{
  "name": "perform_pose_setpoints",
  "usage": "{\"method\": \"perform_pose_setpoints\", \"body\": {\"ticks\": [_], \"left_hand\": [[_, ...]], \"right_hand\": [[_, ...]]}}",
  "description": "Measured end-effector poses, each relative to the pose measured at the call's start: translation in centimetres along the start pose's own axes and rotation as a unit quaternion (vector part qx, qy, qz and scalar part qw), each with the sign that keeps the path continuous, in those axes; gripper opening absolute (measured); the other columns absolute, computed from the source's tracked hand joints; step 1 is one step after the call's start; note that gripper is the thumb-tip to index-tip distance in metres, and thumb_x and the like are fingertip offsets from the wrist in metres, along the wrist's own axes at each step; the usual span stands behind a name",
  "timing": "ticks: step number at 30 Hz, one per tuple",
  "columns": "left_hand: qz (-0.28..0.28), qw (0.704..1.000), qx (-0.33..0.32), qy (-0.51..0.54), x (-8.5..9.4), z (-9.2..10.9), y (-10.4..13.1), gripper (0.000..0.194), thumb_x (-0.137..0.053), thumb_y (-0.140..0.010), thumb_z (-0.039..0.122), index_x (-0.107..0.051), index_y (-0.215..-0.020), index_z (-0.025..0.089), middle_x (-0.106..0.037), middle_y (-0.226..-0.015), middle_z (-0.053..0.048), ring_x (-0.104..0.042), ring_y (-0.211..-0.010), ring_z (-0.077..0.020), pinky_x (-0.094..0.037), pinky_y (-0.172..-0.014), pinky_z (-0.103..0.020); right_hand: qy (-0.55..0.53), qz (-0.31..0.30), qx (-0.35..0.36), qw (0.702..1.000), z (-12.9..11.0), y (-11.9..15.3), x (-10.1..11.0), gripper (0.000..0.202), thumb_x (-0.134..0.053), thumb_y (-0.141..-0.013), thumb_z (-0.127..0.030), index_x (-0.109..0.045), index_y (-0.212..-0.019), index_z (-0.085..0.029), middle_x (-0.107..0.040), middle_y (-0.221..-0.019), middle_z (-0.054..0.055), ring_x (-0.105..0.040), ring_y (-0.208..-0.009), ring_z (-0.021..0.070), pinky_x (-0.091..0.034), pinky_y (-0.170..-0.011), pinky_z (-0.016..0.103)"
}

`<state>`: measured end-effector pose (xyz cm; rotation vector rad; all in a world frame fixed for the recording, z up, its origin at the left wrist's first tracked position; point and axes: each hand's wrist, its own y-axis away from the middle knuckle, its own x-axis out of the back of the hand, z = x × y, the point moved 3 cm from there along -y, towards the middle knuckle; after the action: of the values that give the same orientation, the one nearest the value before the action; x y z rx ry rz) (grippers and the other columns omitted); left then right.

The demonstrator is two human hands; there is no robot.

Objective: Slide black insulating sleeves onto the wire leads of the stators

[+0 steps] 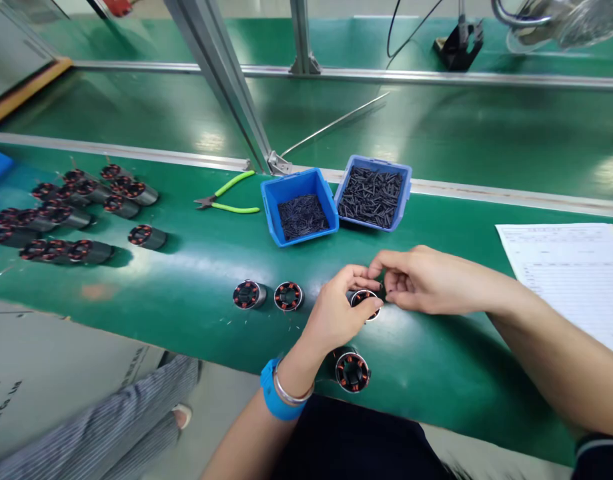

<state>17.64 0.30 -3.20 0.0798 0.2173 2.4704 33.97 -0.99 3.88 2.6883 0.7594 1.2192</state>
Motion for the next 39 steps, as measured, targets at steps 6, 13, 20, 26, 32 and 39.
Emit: {"method": "perform_pose_setpoints", "body": {"ticks": [6, 13, 20, 26, 32, 39], "left_hand": [[0.043, 0.998, -0.04, 0.005, 0.6, -0.1, 0.2, 0.008, -0.065, -0.087, 0.02, -0.068, -0.093, 0.017, -0.075, -0.093, -0.005, -0.07, -0.087, -0.0168, -0.055, -0.083, -0.03], [0.054, 0.998, -0.035, 0.012, 0.6, -0.3, 0.0, 0.009, -0.069, -0.085, 0.024, -0.073, -0.089, 0.017, -0.077, -0.089, -0.004, -0.07, -0.081, -0.0172, -0.054, -0.078, -0.029], [0.053, 0.998, -0.031, 0.016, 0.6, -0.4, -0.1, 0.009, -0.07, -0.085, 0.024, -0.073, -0.089, 0.017, -0.077, -0.088, -0.003, -0.07, -0.08, -0.017, -0.054, -0.077, -0.029], [0.058, 0.998, -0.029, 0.027, 0.7, -0.2, 0.1, 0.019, -0.072, -0.08, 0.019, -0.067, -0.098, 0.016, -0.075, -0.095, -0.006, -0.071, -0.087, -0.0177, -0.055, -0.083, -0.031], [0.067, 0.995, -0.041, -0.053, 1.0, 0.3, 0.4, 0.004, -0.071, -0.082, 0.022, -0.07, -0.083, 0.018, -0.074, -0.092, -0.005, -0.07, -0.09, -0.0192, -0.055, -0.086, -0.033], [0.079, 0.994, 0.014, -0.073, 2.2, 0.4, 1.9, 0.017, -0.071, -0.082, 0.023, -0.071, -0.099, 0.019, -0.075, -0.096, -0.005, -0.071, -0.088, -0.0183, -0.056, -0.082, -0.031]], "right_hand": [[0.041, 0.206, 0.126, 0.969, -1.3, 0.8, 0.1, 0.025, -0.059, -0.088, -0.018, -0.062, -0.112, -0.02, -0.074, -0.089, 0.004, -0.069, -0.077, 0.016, -0.054, -0.071, 0.029], [0.108, 0.224, 0.172, 0.953, -2.0, 0.4, -0.9, 0.033, -0.054, -0.091, -0.014, -0.06, -0.122, -0.019, -0.074, -0.091, 0.006, -0.067, -0.082, 0.0189, -0.055, -0.072, 0.031], [0.131, 0.212, 0.172, 0.953, -1.9, 0.2, -0.6, 0.035, -0.054, -0.09, -0.014, -0.059, -0.124, -0.018, -0.074, -0.09, 0.007, -0.066, -0.084, 0.0199, -0.054, -0.072, 0.031], [0.201, 0.132, 0.139, 0.961, -2.0, 0.0, -0.8, 0.036, -0.055, -0.091, -0.021, -0.062, -0.125, -0.015, -0.07, -0.085, 0.008, -0.064, -0.076, 0.021, -0.05, -0.066, 0.031], [0.258, 0.212, 0.025, 0.942, 0.2, -4.1, 3.1, 0.035, -0.05, -0.091, -0.028, -0.07, -0.118, -0.019, -0.074, -0.099, 0.01, -0.066, -0.094, 0.0275, -0.05, -0.085, 0.038], [0.34, 0.181, -0.079, 0.92, 3.5, -9.6, 4.6, 0.03, -0.055, -0.085, -0.022, -0.077, -0.103, -0.012, -0.071, -0.102, 0.016, -0.065, -0.1, 0.0319, -0.05, -0.086, 0.04]]}}
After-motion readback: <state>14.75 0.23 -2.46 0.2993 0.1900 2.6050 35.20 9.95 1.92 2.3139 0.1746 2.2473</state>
